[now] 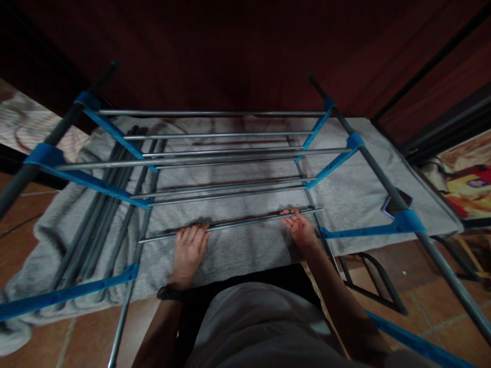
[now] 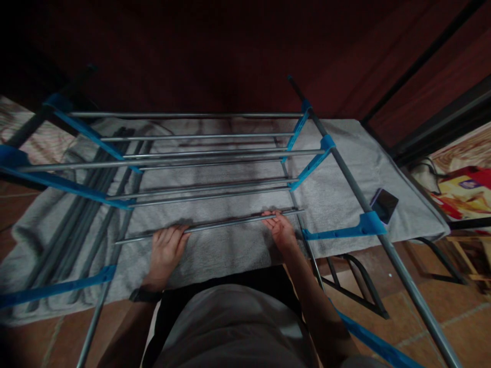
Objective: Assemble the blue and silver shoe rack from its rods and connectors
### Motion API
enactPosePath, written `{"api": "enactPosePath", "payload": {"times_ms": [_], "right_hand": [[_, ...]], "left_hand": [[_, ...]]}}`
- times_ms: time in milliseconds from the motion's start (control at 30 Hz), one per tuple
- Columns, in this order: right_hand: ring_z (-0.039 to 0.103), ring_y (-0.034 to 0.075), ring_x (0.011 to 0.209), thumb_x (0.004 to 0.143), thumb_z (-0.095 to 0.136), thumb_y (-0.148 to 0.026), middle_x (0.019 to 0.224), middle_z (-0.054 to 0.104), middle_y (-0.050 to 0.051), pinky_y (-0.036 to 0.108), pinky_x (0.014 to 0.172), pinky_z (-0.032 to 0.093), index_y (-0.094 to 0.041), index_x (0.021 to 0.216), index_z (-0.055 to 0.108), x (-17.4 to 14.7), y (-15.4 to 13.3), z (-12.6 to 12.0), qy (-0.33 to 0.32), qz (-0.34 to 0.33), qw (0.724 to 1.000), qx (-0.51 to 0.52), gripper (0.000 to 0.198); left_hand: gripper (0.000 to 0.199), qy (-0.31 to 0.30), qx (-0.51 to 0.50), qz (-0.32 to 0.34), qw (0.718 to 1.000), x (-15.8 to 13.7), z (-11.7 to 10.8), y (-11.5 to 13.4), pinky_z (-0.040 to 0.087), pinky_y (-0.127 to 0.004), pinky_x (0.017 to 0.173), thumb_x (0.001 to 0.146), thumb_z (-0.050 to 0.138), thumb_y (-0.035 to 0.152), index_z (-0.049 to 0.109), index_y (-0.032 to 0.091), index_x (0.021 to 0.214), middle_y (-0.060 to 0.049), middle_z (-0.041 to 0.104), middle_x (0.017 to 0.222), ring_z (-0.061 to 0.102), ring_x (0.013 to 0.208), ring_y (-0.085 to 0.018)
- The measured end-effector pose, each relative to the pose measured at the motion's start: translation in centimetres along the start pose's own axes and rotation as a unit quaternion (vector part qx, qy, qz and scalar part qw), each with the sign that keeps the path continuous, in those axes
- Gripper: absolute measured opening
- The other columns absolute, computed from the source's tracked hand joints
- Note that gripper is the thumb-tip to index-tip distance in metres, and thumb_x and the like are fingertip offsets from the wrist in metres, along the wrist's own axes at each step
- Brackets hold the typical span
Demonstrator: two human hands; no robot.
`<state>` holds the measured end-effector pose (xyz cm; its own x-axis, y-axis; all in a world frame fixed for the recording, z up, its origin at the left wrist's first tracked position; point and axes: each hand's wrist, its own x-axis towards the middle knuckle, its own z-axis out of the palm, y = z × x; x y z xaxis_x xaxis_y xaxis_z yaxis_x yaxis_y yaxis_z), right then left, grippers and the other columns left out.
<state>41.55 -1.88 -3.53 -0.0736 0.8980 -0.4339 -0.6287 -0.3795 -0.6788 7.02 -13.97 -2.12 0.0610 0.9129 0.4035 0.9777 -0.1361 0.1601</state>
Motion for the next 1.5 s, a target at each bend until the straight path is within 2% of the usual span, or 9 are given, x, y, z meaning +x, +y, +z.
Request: {"api": "enactPosePath", "payload": {"times_ms": [233,400,667,867,1100,1333,1500], "right_hand": [[0.074,0.022,0.095,0.080,0.077,-0.035,0.090,0.078,0.005,0.040,0.093,0.058,-0.024,0.088,0.065,0.16,0.17,-0.14,0.006,0.002,1.000,-0.014,0.018],[0.074,0.021,0.093,0.081,0.075,-0.035,0.089,0.078,0.004,0.037,0.091,0.058,-0.024,0.087,0.066,0.21,0.19,-0.22,0.003,0.003,1.000,-0.015,0.016],[0.074,0.021,0.096,0.081,0.076,-0.036,0.089,0.077,0.004,0.039,0.096,0.056,-0.024,0.086,0.065,0.30,0.18,-0.28,0.006,0.003,1.000,-0.021,0.017],[0.074,0.019,0.092,0.081,0.076,-0.035,0.087,0.077,0.001,0.037,0.090,0.058,-0.025,0.082,0.064,0.33,0.13,-0.21,0.007,0.004,1.000,-0.013,0.016],[0.073,0.020,0.097,0.082,0.076,-0.035,0.089,0.076,0.003,0.038,0.096,0.056,-0.025,0.089,0.066,0.18,-0.02,-0.16,-0.002,0.002,1.000,-0.018,0.016],[0.074,0.019,0.094,0.081,0.077,-0.035,0.089,0.076,0.002,0.037,0.091,0.058,-0.025,0.086,0.066,0.38,0.24,-0.24,0.009,-0.004,1.000,-0.021,0.016],[0.074,0.020,0.096,0.081,0.077,-0.034,0.089,0.076,0.002,0.039,0.093,0.058,-0.025,0.086,0.066,0.45,0.33,-0.27,0.015,-0.004,1.000,-0.021,0.016]], "left_hand": [[0.026,0.003,-0.002,-0.003,1.000,-0.09,0.04,-0.11,0.039,-0.039,0.086,0.100,0.047,0.036,0.064,0.019,0.111,-0.008,0.068,0.088,0.061,0.088,-0.026],[0.027,-0.003,-0.001,-0.005,1.000,0.00,-0.16,0.01,0.040,-0.040,0.089,0.101,0.045,0.035,0.064,0.021,0.113,-0.008,0.069,0.097,0.060,0.093,-0.026],[0.031,-0.003,-0.014,-0.021,1.000,0.03,0.08,-0.07,0.039,-0.043,0.094,0.100,0.044,0.036,0.066,0.022,0.117,-0.010,0.071,0.103,0.062,0.097,-0.026],[0.031,-0.002,0.001,-0.016,1.000,0.19,0.17,-0.06,0.039,-0.042,0.091,0.100,0.044,0.035,0.066,0.020,0.116,-0.011,0.071,0.106,0.061,0.095,-0.026],[0.030,-0.013,-0.009,-0.012,1.000,0.25,0.10,0.05,0.039,-0.041,0.088,0.100,0.044,0.033,0.065,0.019,0.115,-0.010,0.071,0.098,0.061,0.092,-0.027],[0.028,-0.013,-0.024,-0.020,0.999,0.12,0.02,0.03,0.040,-0.042,0.089,0.099,0.047,0.039,0.062,0.021,0.114,-0.008,0.069,0.094,0.062,0.092,-0.027],[0.026,-0.016,-0.017,-0.019,1.000,0.11,-0.17,-0.04,0.040,-0.041,0.087,0.100,0.045,0.036,0.063,0.022,0.111,-0.008,0.069,0.094,0.062,0.092,-0.027]]}}
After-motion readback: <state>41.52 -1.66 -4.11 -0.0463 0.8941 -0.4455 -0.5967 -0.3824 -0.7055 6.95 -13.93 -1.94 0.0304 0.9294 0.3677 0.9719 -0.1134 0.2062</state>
